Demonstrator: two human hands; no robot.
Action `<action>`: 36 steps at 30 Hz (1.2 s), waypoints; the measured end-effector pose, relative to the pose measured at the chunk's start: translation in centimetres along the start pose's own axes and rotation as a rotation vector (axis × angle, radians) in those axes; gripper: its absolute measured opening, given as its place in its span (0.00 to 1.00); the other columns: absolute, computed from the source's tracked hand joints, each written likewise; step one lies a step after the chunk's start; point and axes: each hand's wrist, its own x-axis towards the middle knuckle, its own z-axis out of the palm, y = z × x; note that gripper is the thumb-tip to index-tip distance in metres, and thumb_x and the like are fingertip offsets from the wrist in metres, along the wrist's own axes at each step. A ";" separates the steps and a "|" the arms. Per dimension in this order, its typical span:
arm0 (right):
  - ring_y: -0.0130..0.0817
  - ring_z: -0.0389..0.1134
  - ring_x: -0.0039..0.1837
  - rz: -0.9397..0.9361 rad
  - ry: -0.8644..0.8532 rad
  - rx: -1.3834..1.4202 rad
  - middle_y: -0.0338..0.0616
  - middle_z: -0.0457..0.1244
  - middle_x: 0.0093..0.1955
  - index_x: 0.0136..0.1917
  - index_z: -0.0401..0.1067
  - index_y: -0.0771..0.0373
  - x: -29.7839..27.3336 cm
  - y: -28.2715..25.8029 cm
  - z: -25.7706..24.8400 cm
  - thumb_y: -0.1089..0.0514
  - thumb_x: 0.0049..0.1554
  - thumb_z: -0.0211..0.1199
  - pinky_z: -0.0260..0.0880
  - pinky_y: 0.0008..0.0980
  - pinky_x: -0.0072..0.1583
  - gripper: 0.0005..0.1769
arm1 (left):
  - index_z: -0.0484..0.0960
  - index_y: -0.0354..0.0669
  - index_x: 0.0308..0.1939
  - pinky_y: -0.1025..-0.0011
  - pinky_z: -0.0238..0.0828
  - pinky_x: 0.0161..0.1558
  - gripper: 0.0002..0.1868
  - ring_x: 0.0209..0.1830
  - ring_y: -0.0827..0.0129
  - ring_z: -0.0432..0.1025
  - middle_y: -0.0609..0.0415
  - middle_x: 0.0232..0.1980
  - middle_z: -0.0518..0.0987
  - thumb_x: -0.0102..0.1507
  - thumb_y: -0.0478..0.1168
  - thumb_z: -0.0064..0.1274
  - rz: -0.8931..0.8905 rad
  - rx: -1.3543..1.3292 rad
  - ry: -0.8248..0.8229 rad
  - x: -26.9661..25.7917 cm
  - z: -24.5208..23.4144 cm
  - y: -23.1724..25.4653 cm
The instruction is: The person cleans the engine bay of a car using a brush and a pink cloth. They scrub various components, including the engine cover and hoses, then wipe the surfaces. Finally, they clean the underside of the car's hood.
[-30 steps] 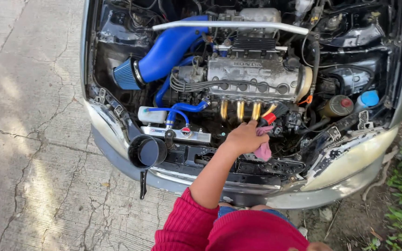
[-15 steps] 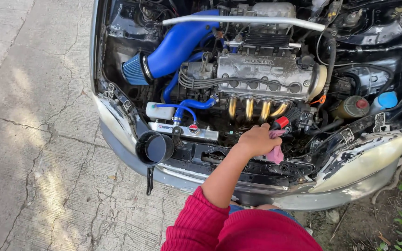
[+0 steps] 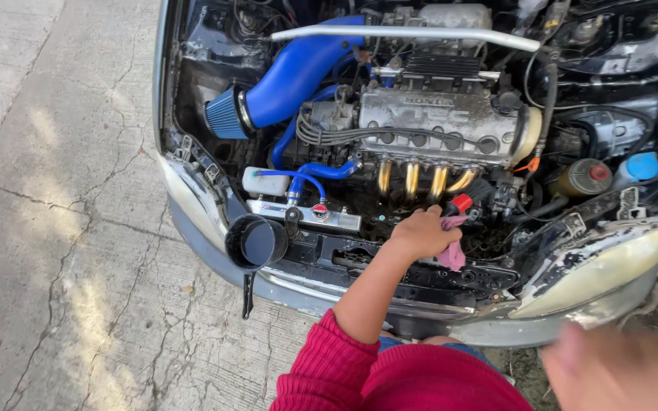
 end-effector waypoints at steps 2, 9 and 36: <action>0.24 0.67 0.39 0.013 -0.037 -0.024 0.17 0.57 0.28 0.29 0.62 0.34 2.4 -1.2 -7.0 0.41 0.50 0.53 0.55 0.32 0.40 0.09 | 0.51 0.36 0.79 0.55 0.70 0.51 0.48 0.70 0.49 0.64 0.39 0.76 0.61 0.62 0.62 0.36 -0.027 0.009 -0.067 0.0 0.1 0.0; 0.58 0.76 0.51 -0.034 -0.280 0.645 0.56 0.72 0.44 0.43 0.81 0.62 14.0 -3.3 -2.8 0.59 0.56 0.48 0.74 0.53 0.51 0.18 | 0.68 0.37 0.69 0.51 0.64 0.58 0.41 0.64 0.43 0.69 0.34 0.65 0.73 0.61 0.62 0.44 0.025 -0.218 0.010 -0.8 1.4 -0.8; 0.58 0.64 0.68 -0.365 -0.195 1.636 0.57 0.62 0.68 0.75 0.55 0.40 12.2 -18.3 13.3 0.67 0.52 0.58 0.66 0.49 0.66 0.42 | 0.75 0.37 0.41 0.58 0.75 0.43 0.12 0.36 0.54 0.74 0.47 0.34 0.76 0.56 0.32 0.40 -0.366 -1.811 0.007 8.3 20.9 -17.0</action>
